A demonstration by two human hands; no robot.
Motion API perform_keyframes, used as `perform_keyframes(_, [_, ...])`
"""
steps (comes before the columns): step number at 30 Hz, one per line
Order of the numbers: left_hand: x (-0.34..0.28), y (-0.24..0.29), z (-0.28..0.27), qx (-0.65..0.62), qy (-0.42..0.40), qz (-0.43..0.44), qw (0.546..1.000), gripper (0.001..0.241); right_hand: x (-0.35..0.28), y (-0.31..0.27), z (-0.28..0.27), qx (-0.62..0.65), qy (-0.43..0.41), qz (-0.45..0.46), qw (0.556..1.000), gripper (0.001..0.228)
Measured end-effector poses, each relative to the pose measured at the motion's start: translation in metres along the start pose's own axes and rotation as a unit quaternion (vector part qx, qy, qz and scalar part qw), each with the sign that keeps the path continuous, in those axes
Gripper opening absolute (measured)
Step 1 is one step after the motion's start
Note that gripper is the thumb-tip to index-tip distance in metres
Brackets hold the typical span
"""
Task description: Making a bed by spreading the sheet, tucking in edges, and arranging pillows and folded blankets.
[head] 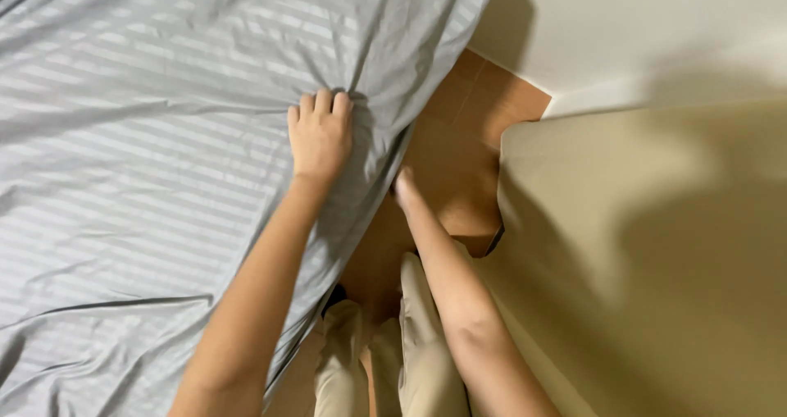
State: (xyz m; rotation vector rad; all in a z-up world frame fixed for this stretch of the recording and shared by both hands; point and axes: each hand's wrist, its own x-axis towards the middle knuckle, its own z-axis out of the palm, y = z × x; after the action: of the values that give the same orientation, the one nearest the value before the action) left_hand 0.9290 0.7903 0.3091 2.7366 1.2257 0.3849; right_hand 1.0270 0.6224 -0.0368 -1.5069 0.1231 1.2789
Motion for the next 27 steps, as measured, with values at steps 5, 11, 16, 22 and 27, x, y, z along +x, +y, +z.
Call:
perform_keyframes(5, [0.018,-0.07,-0.005,0.058,0.054,0.031,0.996,0.006,-0.049,-0.09,0.025,-0.028,-0.016,-0.081,0.996,0.061])
perform_keyframes(11, [0.027,-0.079,-0.016,0.091,0.101,-0.054,0.989,0.015,-0.064,-0.122,0.024,0.061,-0.052,-0.221,0.972,0.032])
perform_keyframes(16, [0.021,-0.053,-0.016,0.053,0.102,-0.051,0.992,0.014,0.04,-0.011,-0.049,-0.12,0.144,-0.195,0.963,0.022])
perform_keyframes(22, [0.02,-0.035,-0.014,0.026,0.144,-0.048,0.988,0.016,0.134,0.033,-0.078,-0.189,0.049,-0.219,0.956,0.022])
perform_keyframes(27, [0.017,-0.025,-0.02,0.016,0.149,-0.089,0.985,0.018,0.133,-0.01,-0.098,-0.285,-0.01,-0.198,0.938,0.019])
